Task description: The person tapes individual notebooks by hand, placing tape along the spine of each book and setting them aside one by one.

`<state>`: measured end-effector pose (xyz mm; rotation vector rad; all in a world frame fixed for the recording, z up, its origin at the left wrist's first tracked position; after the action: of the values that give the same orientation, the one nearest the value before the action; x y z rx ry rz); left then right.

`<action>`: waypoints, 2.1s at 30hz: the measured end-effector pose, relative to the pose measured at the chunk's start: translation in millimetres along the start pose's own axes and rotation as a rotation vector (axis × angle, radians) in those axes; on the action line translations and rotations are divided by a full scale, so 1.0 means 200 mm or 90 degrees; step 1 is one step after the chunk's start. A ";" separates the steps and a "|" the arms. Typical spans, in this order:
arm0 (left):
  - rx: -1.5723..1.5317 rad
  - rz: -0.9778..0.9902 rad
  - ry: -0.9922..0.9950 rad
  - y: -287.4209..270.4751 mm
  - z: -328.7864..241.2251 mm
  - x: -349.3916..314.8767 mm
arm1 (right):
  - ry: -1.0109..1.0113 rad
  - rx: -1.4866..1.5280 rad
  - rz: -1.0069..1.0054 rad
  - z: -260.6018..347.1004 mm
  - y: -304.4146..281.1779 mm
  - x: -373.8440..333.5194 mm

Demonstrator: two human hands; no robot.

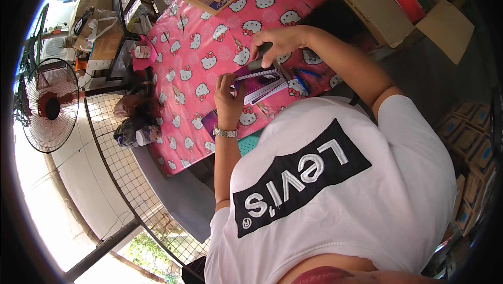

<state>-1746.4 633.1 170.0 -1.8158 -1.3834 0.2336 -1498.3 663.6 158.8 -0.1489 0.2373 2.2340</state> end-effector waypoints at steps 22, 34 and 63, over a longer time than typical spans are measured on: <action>-0.167 0.017 -0.145 0.00 0.09 -0.01 | 0.184 -0.681 -0.807 -0.37 -0.49 -0.22; -0.370 -0.185 -0.279 0.07 0.12 -0.16 | 0.150 -0.732 -0.576 -1.06 0.26 -0.27; -0.336 -0.245 -0.157 0.12 0.19 -0.23 | 0.058 0.298 -0.216 -0.10 0.62 -0.09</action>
<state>-1768.9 610.7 113.2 -1.9215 -2.0859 -0.1307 -1583.2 569.6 156.5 -0.0338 0.7198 1.7845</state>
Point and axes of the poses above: each hand's wrist, its own x-axis towards the middle knuckle, its own y-axis out of the palm, z = x × y, the point moved 2 cm from there along x, towards the middle knuckle, and after that the axes turned 7 degrees about -z, right-handed, at the moved point
